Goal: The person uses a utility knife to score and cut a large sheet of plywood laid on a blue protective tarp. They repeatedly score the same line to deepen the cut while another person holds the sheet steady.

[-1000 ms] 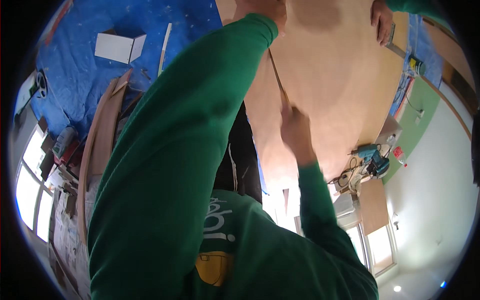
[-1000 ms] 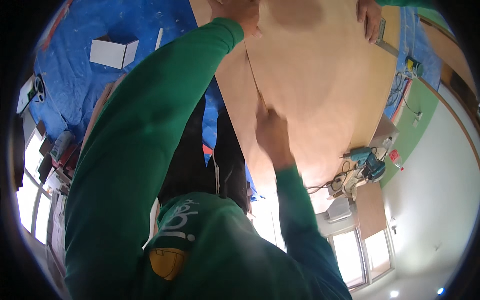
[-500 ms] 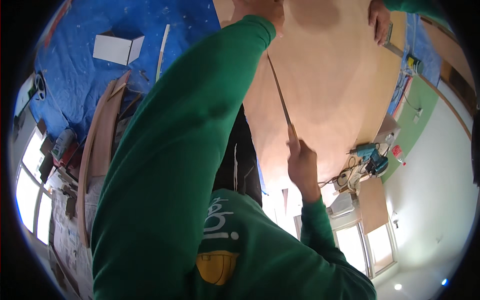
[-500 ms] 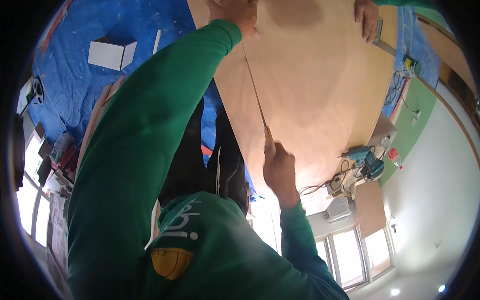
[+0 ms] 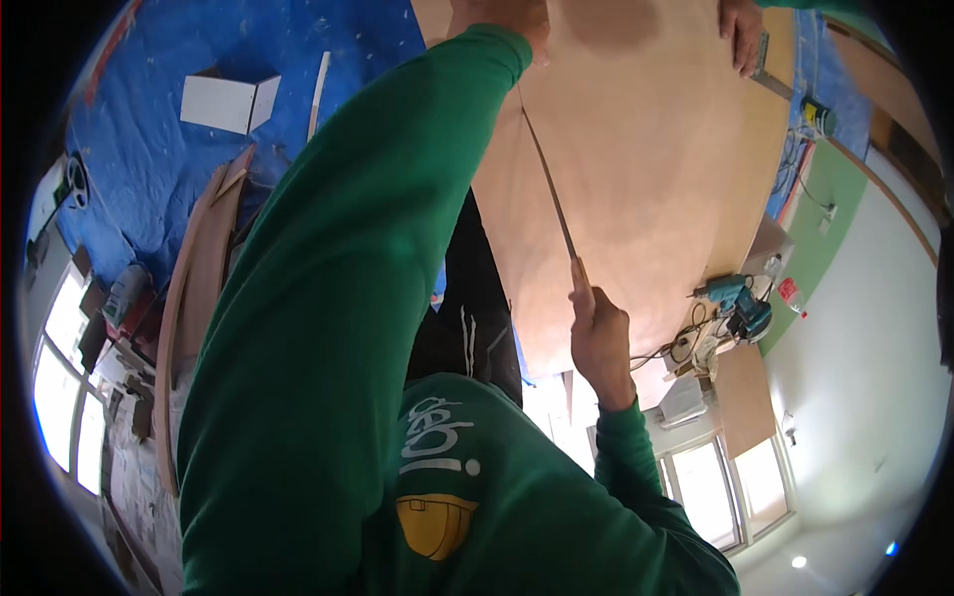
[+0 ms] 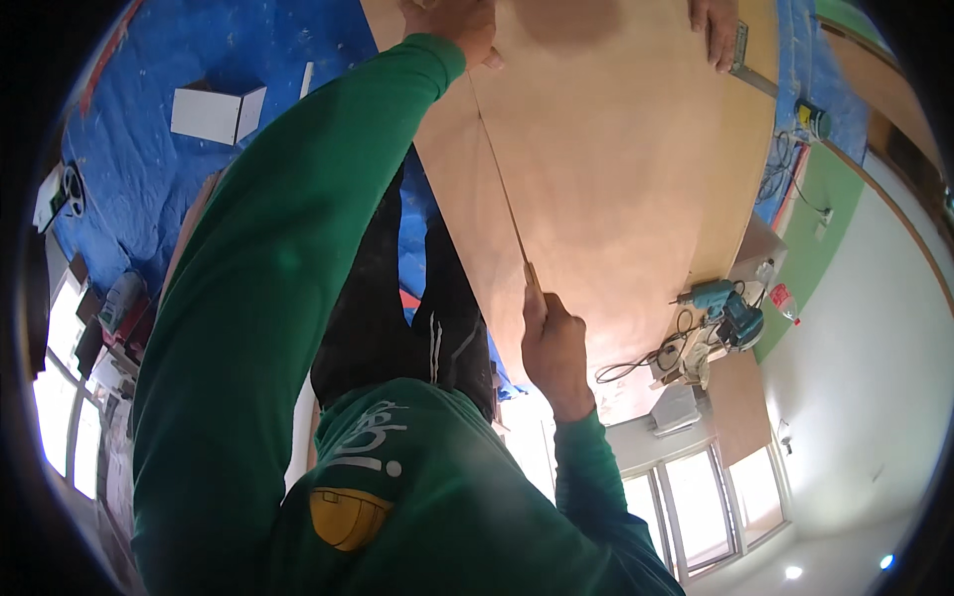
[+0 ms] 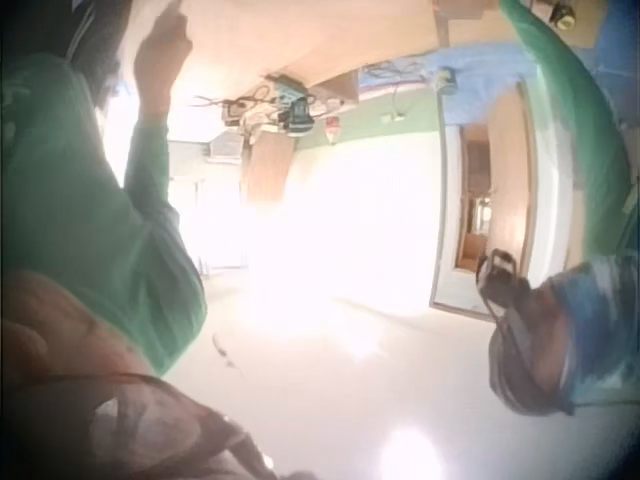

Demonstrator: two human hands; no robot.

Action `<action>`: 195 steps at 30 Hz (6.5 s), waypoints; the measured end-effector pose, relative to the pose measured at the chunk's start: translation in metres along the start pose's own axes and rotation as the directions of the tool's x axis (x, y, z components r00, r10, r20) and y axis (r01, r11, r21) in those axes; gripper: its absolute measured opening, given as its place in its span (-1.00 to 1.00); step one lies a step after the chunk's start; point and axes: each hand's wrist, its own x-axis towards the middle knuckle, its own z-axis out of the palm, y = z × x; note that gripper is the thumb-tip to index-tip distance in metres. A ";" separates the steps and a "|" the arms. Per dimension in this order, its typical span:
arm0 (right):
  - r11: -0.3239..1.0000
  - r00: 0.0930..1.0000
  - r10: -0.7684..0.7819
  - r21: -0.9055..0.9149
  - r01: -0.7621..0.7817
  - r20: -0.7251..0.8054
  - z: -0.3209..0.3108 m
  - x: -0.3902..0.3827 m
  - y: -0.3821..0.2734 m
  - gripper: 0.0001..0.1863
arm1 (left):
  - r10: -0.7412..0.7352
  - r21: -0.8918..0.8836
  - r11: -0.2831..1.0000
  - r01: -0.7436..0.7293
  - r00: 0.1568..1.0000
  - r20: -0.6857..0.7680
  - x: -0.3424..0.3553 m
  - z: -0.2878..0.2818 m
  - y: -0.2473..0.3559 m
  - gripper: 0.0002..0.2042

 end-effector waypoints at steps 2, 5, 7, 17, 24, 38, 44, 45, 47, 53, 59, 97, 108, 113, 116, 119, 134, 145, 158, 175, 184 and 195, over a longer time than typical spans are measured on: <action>0.938 0.955 -0.295 -0.201 0.282 -0.040 0.015 0.024 0.019 -0.68 | 0.008 -0.017 1.000 -0.009 0.999 -0.053 -0.009 0.000 -0.002 0.26; 0.790 0.853 -0.515 -0.434 0.433 -0.085 0.057 0.162 0.005 -0.55 | 0.044 -0.031 0.999 -0.044 0.999 0.008 -0.008 -0.015 0.008 0.24; 0.892 0.914 -0.376 -0.327 0.312 -0.153 0.055 0.212 -0.034 -0.59 | 0.062 0.011 0.998 -0.063 0.998 0.033 0.001 -0.004 0.020 0.24; 0.976 0.980 -0.196 -0.105 0.191 -0.035 0.008 0.012 0.016 -0.80 | 0.013 0.009 1.000 -0.014 0.999 0.045 0.000 -0.005 0.001 0.27; 0.924 0.910 -0.361 -0.208 0.320 -0.205 0.057 0.204 -0.032 -0.69 | 0.032 0.015 0.999 -0.033 0.997 0.068 0.003 -0.005 0.020 0.30; 0.855 0.866 -0.483 -0.287 0.432 -0.133 0.049 0.093 0.021 -0.76 | -0.036 0.003 0.999 0.035 0.995 0.089 -0.004 -0.015 0.005 0.30; 0.924 0.920 -0.336 -0.259 0.280 -0.202 0.057 0.203 -0.031 -0.68 | 0.072 -0.026 0.997 -0.072 0.997 0.016 0.001 -0.007 0.020 0.30; 0.879 0.890 -0.409 -0.349 0.326 -0.200 0.054 0.189 -0.020 -0.67 | 0.077 -0.007 0.997 -0.077 0.997 0.002 -0.003 -0.005 0.024 0.30; 0.700 0.765 -0.631 -0.518 0.490 -0.128 0.050 0.142 0.003 -0.68 | 0.005 0.037 0.999 -0.003 0.999 -0.053 0.000 0.002 0.005 0.31; 0.964 0.958 -0.266 -0.036 0.263 -0.108 0.025 0.014 0.025 -0.73 | -0.026 0.003 1.000 0.026 1.000 0.001 0.008 0.012 -0.002 0.31; 0.946 0.931 -0.303 -0.181 0.269 -0.202 0.062 0.206 -0.028 -0.57 | 0.042 -0.021 0.999 -0.042 0.999 0.033 0.005 -0.004 0.024 0.32; 0.872 0.874 -0.452 -0.295 0.390 -0.178 0.049 0.114 0.004 -0.54 | 0.010 0.007 1.000 -0.010 1.000 -0.023 0.004 -0.003 0.001 0.27; 0.872 0.904 -0.401 -0.365 0.326 -0.149 0.064 0.209 -0.016 -0.63 | 0.048 0.023 0.999 -0.048 0.999 -0.009 0.014 0.011 0.017 0.27; 0.759 0.842 -0.533 -0.489 0.428 -0.089 0.057 0.138 0.009 -0.68 | 0.043 0.049 0.998 -0.044 0.999 0.016 0.005 0.003 0.006 0.28; 0.831 0.869 -0.491 -0.336 0.443 -0.068 0.028 0.025 0.028 -0.73 | 0.003 0.006 1.000 -0.003 0.999 -0.039 0.006 0.015 -0.005 0.29; 0.974 0.979 -0.201 -0.118 0.196 -0.031 0.021 0.011 0.032 -0.73 | 0.008 0.004 1.000 -0.008 1.000 -0.021 0.011 0.014 -0.001 0.30; 0.994 0.996 -0.089 -0.074 0.086 -0.033 0.019 -0.001 0.029 -0.74 | 0.020 0.006 1.000 -0.019 0.998 -0.065 0.009 0.018 -0.007 0.31; 0.751 0.856 -0.507 -0.538 0.384 -0.098 0.059 0.160 0.010 -0.65 | 0.075 0.019 0.997 -0.076 0.997 0.037 0.009 0.009 0.020 0.34; 0.956 0.951 -0.272 -0.157 0.249 -0.150 0.070 0.197 -0.020 -0.45 | 0.124 0.050 0.991 -0.122 0.991 -0.043 0.021 0.025 0.012 0.24; 0.999 0.994 0.046 -0.019 -0.048 -0.100 0.164 -0.072 0.208 -0.48 | 0.345 0.151 0.931 -0.331 0.935 -0.078 -0.007 0.012 -0.080 -0.16; 0.926 0.854 -0.302 0.082 0.369 -0.425 0.070 -0.169 0.198 -0.58 | 0.269 0.014 0.937 -0.350 0.744 0.611 -0.421 0.120 -0.232 -0.46; -0.144 -0.551 -0.593 -0.596 0.790 -0.587 -0.186 -0.416 0.049 -0.61 | 0.077 -0.578 0.797 -0.177 0.978 -0.194 -0.626 -0.004 -0.059 -0.65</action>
